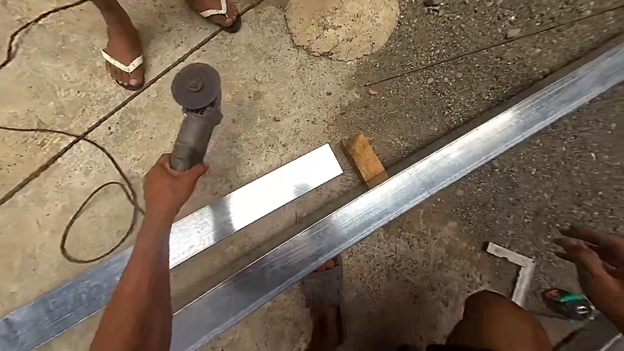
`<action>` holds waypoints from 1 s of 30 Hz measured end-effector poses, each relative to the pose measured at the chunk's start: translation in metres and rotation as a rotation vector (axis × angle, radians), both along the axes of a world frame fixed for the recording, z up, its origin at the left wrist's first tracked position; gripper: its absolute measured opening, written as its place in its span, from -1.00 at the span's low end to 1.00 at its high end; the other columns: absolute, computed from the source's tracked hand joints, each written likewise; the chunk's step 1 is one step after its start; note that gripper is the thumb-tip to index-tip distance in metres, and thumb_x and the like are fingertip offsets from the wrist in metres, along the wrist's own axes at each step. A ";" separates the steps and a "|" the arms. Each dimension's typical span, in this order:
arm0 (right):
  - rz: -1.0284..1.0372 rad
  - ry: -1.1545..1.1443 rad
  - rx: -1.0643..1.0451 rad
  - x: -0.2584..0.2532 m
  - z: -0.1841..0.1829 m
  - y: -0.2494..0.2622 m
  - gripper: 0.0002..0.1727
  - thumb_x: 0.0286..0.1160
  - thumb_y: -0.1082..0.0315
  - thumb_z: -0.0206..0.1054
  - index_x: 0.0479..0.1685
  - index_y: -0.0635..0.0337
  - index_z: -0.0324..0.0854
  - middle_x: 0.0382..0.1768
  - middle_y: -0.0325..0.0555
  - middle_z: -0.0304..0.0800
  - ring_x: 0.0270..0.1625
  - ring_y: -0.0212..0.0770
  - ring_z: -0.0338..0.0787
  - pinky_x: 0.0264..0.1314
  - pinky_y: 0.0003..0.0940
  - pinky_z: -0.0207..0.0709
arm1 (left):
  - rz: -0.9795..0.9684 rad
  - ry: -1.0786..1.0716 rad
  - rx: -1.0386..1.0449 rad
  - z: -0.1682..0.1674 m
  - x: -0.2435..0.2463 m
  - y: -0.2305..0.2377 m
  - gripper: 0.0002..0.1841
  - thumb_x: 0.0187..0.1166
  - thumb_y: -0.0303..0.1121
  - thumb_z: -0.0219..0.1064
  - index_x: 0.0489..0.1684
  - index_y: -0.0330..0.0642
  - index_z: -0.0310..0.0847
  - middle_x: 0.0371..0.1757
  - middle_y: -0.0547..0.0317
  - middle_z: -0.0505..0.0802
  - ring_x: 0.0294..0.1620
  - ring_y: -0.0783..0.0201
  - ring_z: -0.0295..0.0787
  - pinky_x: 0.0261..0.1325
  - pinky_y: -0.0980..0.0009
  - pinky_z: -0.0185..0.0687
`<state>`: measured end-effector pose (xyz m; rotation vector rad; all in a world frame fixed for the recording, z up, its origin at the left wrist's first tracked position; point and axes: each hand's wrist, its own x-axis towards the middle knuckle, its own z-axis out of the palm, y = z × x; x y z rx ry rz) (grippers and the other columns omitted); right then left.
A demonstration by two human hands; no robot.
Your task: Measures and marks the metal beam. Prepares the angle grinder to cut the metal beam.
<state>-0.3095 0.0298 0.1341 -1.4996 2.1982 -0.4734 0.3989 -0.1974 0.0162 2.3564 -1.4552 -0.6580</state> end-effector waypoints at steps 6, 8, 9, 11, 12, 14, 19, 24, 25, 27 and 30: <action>0.393 -0.697 -0.089 0.199 -0.019 -0.070 -0.34 0.55 0.04 0.46 0.52 0.30 0.53 0.37 0.05 0.71 0.37 -0.14 0.76 0.35 -0.15 0.76 | -0.147 0.651 -0.190 0.139 -0.141 0.149 -0.36 0.32 0.22 0.55 0.22 -0.02 0.60 -0.25 0.19 0.90 -0.35 0.20 0.91 -0.28 0.18 0.91; 0.433 -0.987 -0.014 0.236 0.000 -0.068 -0.17 0.48 0.05 0.51 0.70 0.28 0.36 0.48 0.01 0.67 0.47 -0.14 0.72 0.41 -0.17 0.73 | -0.264 0.829 -0.184 0.156 -0.205 0.190 -0.38 0.33 0.18 0.58 0.16 -0.09 0.63 -0.26 0.21 0.91 -0.34 0.21 0.91 -0.25 0.21 0.92; 0.430 -1.122 -0.018 0.242 0.011 -0.064 -0.13 0.46 0.06 0.50 0.73 0.28 0.29 0.47 0.01 0.68 0.46 -0.15 0.73 0.41 -0.18 0.73 | -0.308 0.884 -0.168 0.156 -0.234 0.204 -0.38 0.32 0.15 0.59 0.15 -0.14 0.65 -0.23 0.20 0.92 -0.32 0.22 0.91 -0.23 0.22 0.93; 0.282 -1.351 -0.052 0.237 0.030 -0.049 -0.31 0.45 0.10 0.51 0.53 0.20 0.44 0.19 -0.04 0.83 0.19 -0.20 0.85 0.24 -0.19 0.79 | -0.394 0.836 -0.121 0.148 -0.289 0.224 -0.38 0.32 0.15 0.58 0.17 -0.16 0.67 -0.18 0.32 0.93 -0.23 0.39 0.91 -0.15 0.35 0.93; 0.148 -1.434 -0.061 0.228 0.034 -0.039 -0.43 0.46 0.13 0.53 0.39 0.21 0.53 0.05 0.04 0.88 0.07 -0.10 0.90 0.15 -0.11 0.81 | -0.428 0.729 -0.101 0.142 -0.314 0.230 -0.37 0.30 0.18 0.56 0.15 -0.13 0.67 -0.20 0.41 0.92 -0.21 0.50 0.89 -0.14 0.42 0.91; -0.110 -1.395 -0.102 0.201 0.030 -0.016 -0.50 0.45 0.08 0.57 0.26 0.16 0.63 -0.10 0.08 0.89 -0.10 -0.05 0.91 -0.03 -0.09 0.83 | -0.495 0.499 -0.049 0.133 -0.360 0.240 -0.32 0.26 0.28 0.49 0.15 -0.09 0.67 -0.24 0.43 0.88 -0.21 0.52 0.85 -0.13 0.34 0.84; -0.402 -1.268 -0.329 0.113 0.005 0.023 -0.47 0.42 0.00 0.56 0.21 0.15 0.62 -0.15 0.03 0.88 -0.17 -0.07 0.91 -0.08 -0.05 0.85 | -0.729 0.283 0.058 0.125 -0.459 0.257 -0.21 0.41 0.31 0.37 0.49 -0.10 0.51 -0.08 0.06 0.89 -0.14 0.03 0.87 -0.17 -0.12 0.73; -0.297 -1.153 -0.584 0.027 -0.011 0.041 -0.57 0.42 0.07 0.51 0.12 0.10 0.55 -0.24 -0.10 0.85 -0.24 -0.06 0.92 -0.01 0.05 0.87 | -0.994 0.450 0.386 0.113 -0.510 0.257 -0.28 0.56 0.33 0.26 0.59 0.08 0.47 -0.08 0.02 0.89 -0.05 0.05 0.86 0.06 -0.11 0.72; -0.286 -1.144 -0.598 0.016 -0.010 0.042 -0.57 0.45 0.05 0.48 0.13 0.10 0.54 -0.24 -0.10 0.86 -0.23 -0.05 0.92 -0.01 0.05 0.86 | -0.979 0.520 0.397 0.111 -0.518 0.258 -0.32 0.58 0.28 0.30 0.52 0.00 0.53 -0.09 0.02 0.89 -0.06 0.09 0.87 0.10 -0.06 0.74; -0.288 -1.181 -0.587 0.005 -0.010 0.045 -0.57 0.53 0.06 0.42 0.21 0.10 0.50 -0.17 -0.04 0.88 -0.14 0.03 0.94 0.04 0.08 0.85 | -0.899 0.612 0.393 0.108 -0.532 0.263 -0.40 0.61 0.18 0.34 0.43 -0.06 0.56 -0.10 0.06 0.89 -0.10 0.17 0.87 0.10 0.02 0.77; -0.295 -1.237 -0.550 -0.004 -0.014 0.045 -0.53 0.57 0.12 0.42 0.33 0.11 0.45 0.06 0.07 0.86 0.02 0.15 0.93 0.03 0.13 0.87 | -0.812 0.636 0.348 0.102 -0.546 0.271 -0.43 0.61 0.13 0.37 0.41 -0.08 0.55 -0.11 0.06 0.88 -0.12 0.17 0.86 0.08 0.04 0.78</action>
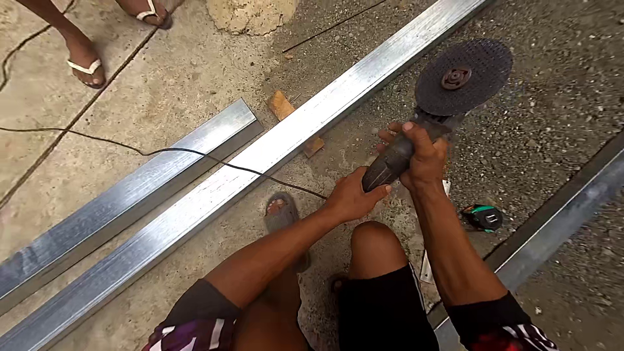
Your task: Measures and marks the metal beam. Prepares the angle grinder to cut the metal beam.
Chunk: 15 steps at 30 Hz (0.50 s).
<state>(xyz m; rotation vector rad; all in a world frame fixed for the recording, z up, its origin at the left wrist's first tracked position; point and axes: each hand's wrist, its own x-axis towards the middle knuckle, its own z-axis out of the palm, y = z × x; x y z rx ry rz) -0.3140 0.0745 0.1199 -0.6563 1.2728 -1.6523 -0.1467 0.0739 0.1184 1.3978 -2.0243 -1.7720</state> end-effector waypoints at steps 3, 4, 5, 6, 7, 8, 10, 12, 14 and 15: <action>-0.074 0.045 0.039 0.002 -0.017 -0.015 -0.55 0.43 0.11 0.50 0.16 0.15 0.52 -0.24 -0.04 0.86 -0.29 0.01 0.93 -0.19 0.04 0.89 | 0.031 0.032 0.034 -0.015 -0.001 -0.004 -0.44 0.61 0.06 0.41 0.43 -0.11 0.57 -0.03 0.02 0.88 -0.07 0.17 0.86 0.15 0.07 0.77; -0.084 0.066 0.062 0.003 -0.023 -0.017 -0.55 0.41 0.10 0.51 0.14 0.15 0.52 -0.28 -0.07 0.85 -0.34 -0.03 0.91 -0.21 0.01 0.88 | 0.043 0.036 0.054 -0.023 -0.003 -0.004 -0.45 0.61 0.05 0.41 0.42 -0.12 0.57 -0.04 0.01 0.88 -0.08 0.17 0.86 0.14 0.08 0.78; -0.092 0.089 0.080 0.004 -0.030 -0.021 -0.55 0.39 0.11 0.52 0.12 0.15 0.53 -0.31 -0.09 0.84 -0.37 -0.06 0.90 -0.23 -0.02 0.89 | 0.061 0.035 0.072 -0.031 -0.004 -0.004 -0.44 0.62 0.05 0.41 0.42 -0.13 0.56 -0.04 0.00 0.88 -0.08 0.15 0.87 0.14 0.06 0.78; -0.098 0.104 0.091 0.005 -0.038 -0.025 -0.55 0.38 0.13 0.53 0.11 0.17 0.53 -0.34 -0.08 0.84 -0.39 -0.06 0.90 -0.25 -0.03 0.88 | 0.081 0.035 0.089 -0.040 -0.005 -0.004 -0.45 0.62 0.04 0.41 0.42 -0.14 0.56 -0.06 0.00 0.87 -0.09 0.14 0.86 0.13 0.06 0.77; -0.112 0.114 0.099 0.007 -0.046 -0.030 -0.56 0.36 0.16 0.53 0.09 0.21 0.54 -0.37 -0.05 0.84 -0.42 -0.05 0.89 -0.28 -0.03 0.88 | 0.100 0.037 0.104 -0.048 -0.005 -0.004 -0.46 0.63 0.03 0.40 0.42 -0.14 0.55 -0.08 0.00 0.87 -0.11 0.14 0.85 0.12 0.07 0.77; -0.119 0.127 0.109 0.007 -0.054 -0.034 -0.55 0.35 0.18 0.54 0.09 0.23 0.53 -0.38 -0.04 0.84 -0.43 -0.04 0.89 -0.29 -0.03 0.88 | 0.117 0.041 0.116 -0.055 -0.006 -0.005 -0.47 0.64 0.03 0.39 0.40 -0.14 0.55 -0.10 0.01 0.87 -0.14 0.15 0.85 0.08 0.09 0.77; -0.111 0.177 0.089 0.008 -0.070 -0.039 -0.54 0.38 0.21 0.52 0.12 0.28 0.50 -0.34 -0.02 0.83 -0.41 -0.04 0.89 -0.28 -0.04 0.89 | 0.138 0.070 0.146 -0.070 -0.007 -0.006 -0.49 0.67 0.01 0.36 0.41 -0.15 0.53 -0.14 0.01 0.87 -0.21 0.16 0.85 0.02 0.11 0.79; -0.100 0.331 0.072 0.019 -0.062 -0.039 -0.65 0.51 0.34 0.37 0.09 0.43 0.47 -0.35 0.07 0.82 -0.42 -0.07 0.89 -0.35 -0.16 0.87 | 0.086 0.119 0.198 -0.080 -0.002 -0.012 -0.46 0.70 0.03 0.31 0.49 -0.15 0.48 -0.13 -0.01 0.88 -0.25 0.17 0.87 -0.01 0.15 0.83; -0.067 0.369 0.713 0.058 0.032 -0.057 -0.87 0.65 0.61 0.10 0.05 0.31 0.38 -0.24 -0.01 0.70 -0.18 -0.13 0.82 0.03 -0.30 0.73 | -0.099 0.109 0.203 -0.092 0.027 -0.020 -0.36 0.76 0.06 0.21 0.66 -0.22 0.37 -0.06 -0.08 0.89 -0.16 0.14 0.89 0.07 0.13 0.81; -0.083 0.248 0.962 0.061 0.056 -0.077 -0.79 0.71 0.66 0.06 0.18 0.29 0.38 -0.09 0.07 0.69 0.02 -0.02 0.79 0.29 -0.19 0.64 | -0.214 0.011 0.135 -0.099 0.053 -0.023 -0.33 0.75 0.14 0.18 0.61 -0.22 0.45 -0.03 -0.10 0.89 -0.07 0.09 0.87 0.18 0.05 0.74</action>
